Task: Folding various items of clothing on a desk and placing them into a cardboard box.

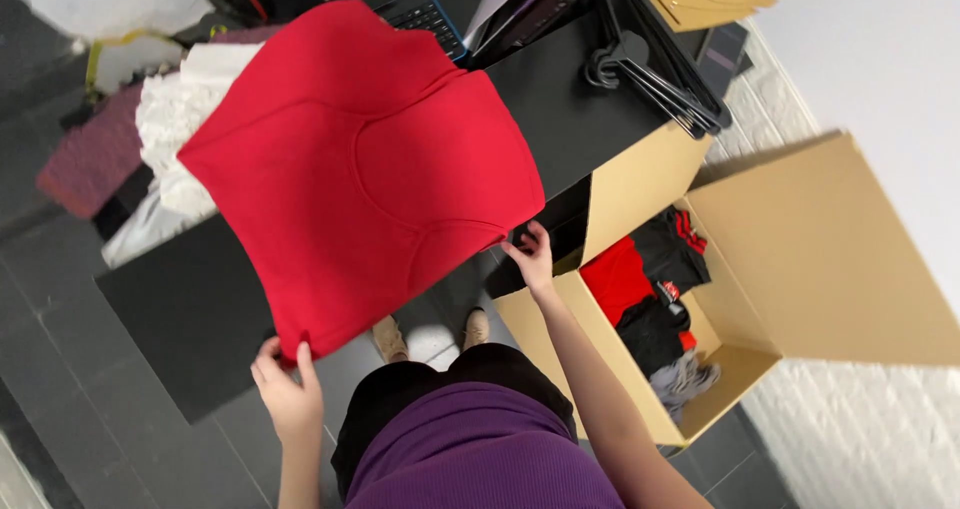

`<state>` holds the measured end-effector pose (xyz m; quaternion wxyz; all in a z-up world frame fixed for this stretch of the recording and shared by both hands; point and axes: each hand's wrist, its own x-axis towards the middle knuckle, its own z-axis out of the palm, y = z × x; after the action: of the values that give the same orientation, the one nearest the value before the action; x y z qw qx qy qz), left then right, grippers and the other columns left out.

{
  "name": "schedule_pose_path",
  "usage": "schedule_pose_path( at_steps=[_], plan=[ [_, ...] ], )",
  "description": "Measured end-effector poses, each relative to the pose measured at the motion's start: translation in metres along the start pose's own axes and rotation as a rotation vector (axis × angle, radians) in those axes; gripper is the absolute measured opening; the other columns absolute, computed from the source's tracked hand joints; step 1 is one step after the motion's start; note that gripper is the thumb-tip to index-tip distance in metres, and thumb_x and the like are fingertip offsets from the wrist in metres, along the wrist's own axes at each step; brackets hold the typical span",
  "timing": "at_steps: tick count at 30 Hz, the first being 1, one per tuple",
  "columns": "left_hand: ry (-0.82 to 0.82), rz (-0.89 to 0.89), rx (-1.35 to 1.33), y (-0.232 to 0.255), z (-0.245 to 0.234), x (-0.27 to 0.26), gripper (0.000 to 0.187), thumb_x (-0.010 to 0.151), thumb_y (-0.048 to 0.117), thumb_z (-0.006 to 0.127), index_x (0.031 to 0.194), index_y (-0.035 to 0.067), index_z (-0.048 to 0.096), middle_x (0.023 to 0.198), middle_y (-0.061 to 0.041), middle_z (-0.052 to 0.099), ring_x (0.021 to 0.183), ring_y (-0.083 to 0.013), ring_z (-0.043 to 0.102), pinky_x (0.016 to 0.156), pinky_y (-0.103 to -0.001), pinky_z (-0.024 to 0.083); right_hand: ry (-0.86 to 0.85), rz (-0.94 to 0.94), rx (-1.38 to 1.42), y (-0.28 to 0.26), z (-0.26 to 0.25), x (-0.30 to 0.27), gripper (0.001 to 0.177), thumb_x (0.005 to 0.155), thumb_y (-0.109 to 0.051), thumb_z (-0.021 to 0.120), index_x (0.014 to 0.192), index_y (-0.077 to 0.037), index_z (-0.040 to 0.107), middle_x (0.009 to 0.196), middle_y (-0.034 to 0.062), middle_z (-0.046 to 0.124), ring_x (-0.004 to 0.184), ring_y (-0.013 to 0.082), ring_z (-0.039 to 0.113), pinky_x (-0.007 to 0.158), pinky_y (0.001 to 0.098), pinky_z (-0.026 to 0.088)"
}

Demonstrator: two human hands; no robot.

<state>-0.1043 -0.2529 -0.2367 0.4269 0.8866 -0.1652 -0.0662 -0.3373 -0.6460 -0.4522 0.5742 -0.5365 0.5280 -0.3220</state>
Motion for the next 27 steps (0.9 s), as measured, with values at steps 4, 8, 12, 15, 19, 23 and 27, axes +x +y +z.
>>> schedule_pose_path(
  at_steps=[4, 8, 12, 15, 19, 23, 27],
  plan=[
    [0.088, -0.203, -0.053, -0.009, 0.014, -0.007, 0.042, 0.109, 0.032, 0.062, 0.133, -0.002, 0.055, 0.122, -0.022, 0.066, 0.099, -0.0338, 0.065, 0.088, -0.043, 0.050, -0.227, 0.086, 0.030, -0.050, 0.011, 0.008, 0.066, 0.073, -0.018, 0.094, 0.127, -0.021, 0.056, 0.125, -0.0076, 0.066, 0.133, 0.0121, 0.056, 0.101, 0.0333, 0.039],
    [0.100, -0.319, -0.020, -0.038, 0.023, -0.008, 0.035, 0.112, 0.033, 0.067, 0.125, 0.000, 0.066, 0.108, -0.023, 0.072, 0.099, -0.0372, 0.070, 0.087, -0.047, 0.053, -0.229, 0.152, -0.026, -0.015, 0.002, 0.032, 0.056, 0.077, -0.019, 0.094, 0.125, -0.012, 0.067, 0.116, 0.0092, 0.073, 0.109, 0.0206, 0.067, 0.096, 0.0365, 0.054],
    [0.107, -0.347, -0.156, -0.109, 0.039, -0.002, 0.029, 0.111, 0.029, 0.074, 0.121, 0.002, 0.068, 0.106, -0.026, 0.070, 0.094, -0.0353, 0.070, 0.079, -0.049, 0.057, -0.429, 0.280, -0.203, -0.047, -0.005, 0.008, 0.049, 0.090, -0.031, 0.086, 0.133, -0.012, 0.069, 0.128, 0.0120, 0.072, 0.124, 0.0273, 0.067, 0.109, 0.0463, 0.051],
    [0.130, -0.476, -0.493, -0.094, 0.043, 0.001, 0.027, 0.109, 0.025, 0.074, 0.117, 0.002, 0.064, 0.098, -0.015, 0.064, 0.081, -0.0266, 0.072, 0.076, -0.042, 0.064, -0.592, 0.315, -0.142, -0.098, -0.016, -0.024, 0.057, 0.091, -0.033, 0.086, 0.142, -0.016, 0.064, 0.135, 0.0088, 0.069, 0.131, 0.0247, 0.063, 0.114, 0.0462, 0.045],
    [0.101, -0.491, -0.506, -0.063, 0.029, 0.004, 0.030, 0.110, 0.024, 0.070, 0.121, -0.003, 0.063, 0.099, -0.017, 0.061, 0.078, -0.0299, 0.073, 0.073, -0.045, 0.066, -0.717, 0.334, -0.260, -0.129, -0.032, -0.060, 0.086, 0.077, -0.036, 0.098, 0.145, -0.005, 0.057, 0.139, 0.0192, 0.065, 0.132, 0.0316, 0.060, 0.114, 0.0463, 0.047],
    [0.112, -0.495, -0.528, -0.060, 0.028, 0.011, 0.030, 0.108, 0.020, 0.069, 0.123, -0.004, 0.062, 0.101, -0.018, 0.061, 0.074, -0.0300, 0.073, 0.070, -0.045, 0.068, -0.872, 0.398, -0.361, -0.086, -0.044, -0.070, 0.089, 0.077, -0.040, 0.098, 0.146, -0.001, 0.057, 0.138, 0.0192, 0.066, 0.129, 0.0304, 0.062, 0.110, 0.0432, 0.049],
    [0.144, -0.486, -0.546, -0.099, 0.042, 0.018, 0.029, 0.106, 0.018, 0.070, 0.124, -0.002, 0.063, 0.105, -0.021, 0.063, 0.073, -0.0311, 0.074, 0.067, -0.045, 0.068, -0.828, 0.600, -0.370, -0.172, -0.058, -0.116, 0.114, 0.090, -0.046, 0.083, 0.160, 0.014, 0.016, 0.165, 0.0347, 0.025, 0.153, 0.0413, 0.033, 0.115, 0.0491, 0.048]
  ],
)
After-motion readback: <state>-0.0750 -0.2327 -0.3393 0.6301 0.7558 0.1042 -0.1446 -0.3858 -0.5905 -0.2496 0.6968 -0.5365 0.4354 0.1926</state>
